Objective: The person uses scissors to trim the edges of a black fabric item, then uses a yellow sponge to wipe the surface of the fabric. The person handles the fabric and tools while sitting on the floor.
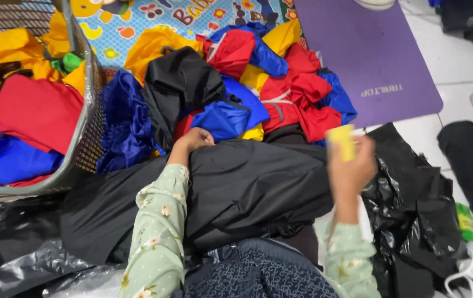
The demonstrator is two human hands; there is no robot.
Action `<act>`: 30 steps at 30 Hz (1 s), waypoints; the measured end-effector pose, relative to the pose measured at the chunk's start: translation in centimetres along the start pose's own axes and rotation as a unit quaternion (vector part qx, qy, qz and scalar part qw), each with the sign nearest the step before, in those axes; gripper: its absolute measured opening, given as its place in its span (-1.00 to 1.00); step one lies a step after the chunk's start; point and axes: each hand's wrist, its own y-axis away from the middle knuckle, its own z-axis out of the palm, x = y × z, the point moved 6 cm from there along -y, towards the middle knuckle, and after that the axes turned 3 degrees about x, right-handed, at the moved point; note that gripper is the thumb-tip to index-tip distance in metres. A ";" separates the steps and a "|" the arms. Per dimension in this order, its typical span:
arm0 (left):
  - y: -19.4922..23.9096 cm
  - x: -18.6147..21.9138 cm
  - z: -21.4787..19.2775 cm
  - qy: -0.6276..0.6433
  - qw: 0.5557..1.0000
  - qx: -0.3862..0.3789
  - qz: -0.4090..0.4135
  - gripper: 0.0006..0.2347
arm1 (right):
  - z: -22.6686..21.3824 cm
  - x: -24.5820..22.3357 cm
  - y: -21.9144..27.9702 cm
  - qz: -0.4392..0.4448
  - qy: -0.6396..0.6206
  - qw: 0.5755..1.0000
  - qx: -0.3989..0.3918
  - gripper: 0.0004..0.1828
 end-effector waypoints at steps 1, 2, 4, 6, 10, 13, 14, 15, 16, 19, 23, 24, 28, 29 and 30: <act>0.1 -0.3 0.4 0.016 1.000 0.001 0.015 -0.87 | 0.0 -1.6 1.3 0.036 -0.099 0.994 -0.016 -0.55; 1.1 0.3 0.3 0.018 1.000 0.003 0.013 -0.87 | -0.7 -5.8 2.9 0.035 -0.101 0.994 -0.018 -0.55; 2.5 2.8 -0.2 0.000 0.998 0.009 0.065 -0.85 | 0.2 -15.0 6.6 0.010 -0.258 0.943 -0.211 -0.35; 5.9 5.4 -0.9 -0.031 0.994 0.025 0.103 -0.87 | 2.1 -15.3 8.8 -0.103 -0.265 0.917 -0.278 -0.49; 14.7 11.5 -3.6 -0.088 0.980 0.098 0.146 -0.91 | 4.5 -10.3 3.3 -0.212 0.027 0.960 -0.180 -0.57; 22.4 15.7 -3.3 -0.294 0.913 0.208 0.194 -0.72 | 3.5 -0.7 -1.6 -0.108 0.128 0.986 -0.005 -0.71; 24.9 16.5 -2.3 -0.294 0.915 0.205 0.187 -0.72 | 2.2 -1.7 -1.0 -0.108 0.126 0.986 -0.012 -0.71; 27.1 18.6 -1.9 -0.317 0.883 0.251 0.237 -0.66 | 1.1 -2.0 -1.2 -0.043 0.056 0.997 -0.012 -0.63; 29.4 20.7 -1.4 -0.338 0.846 0.296 0.286 -0.56 | 0.1 -2.3 -1.3 0.022 -0.016 1.000 -0.011 -0.52; 32.1 21.5 1.3 -0.258 0.882 0.225 0.325 -0.57 | -1.5 -14.1 4.1 0.089 -0.178 0.958 -0.207 -0.29; 31.5 17.0 2.1 -0.365 0.893 0.153 0.213 -0.44 | 0.6 -16.7 11.2 -0.213 -0.258 0.826 -0.454 -0.64; 31.5 16.3 1.2 -0.361 0.897 0.176 0.184 -0.47 | 1.8 -14.4 10.0 -0.152 -0.183 0.870 -0.431 -0.55; 28.9 14.1 -1.5 -0.373 0.888 0.222 0.150 -0.55 | 2.1 -4.5 2.0 -0.117 0.121 0.975 -0.148 -0.60; 28.5 13.9 -1.3 -0.372 0.890 0.218 0.149 -0.55 | 1.7 -3.2 1.9 -0.116 0.124 0.974 -0.152 -0.60; 28.1 13.8 -1.4 -0.363 0.888 0.240 0.145 -0.60 | 0.5 -1.7 1.4 -0.081 0.097 0.988 -0.087 -0.58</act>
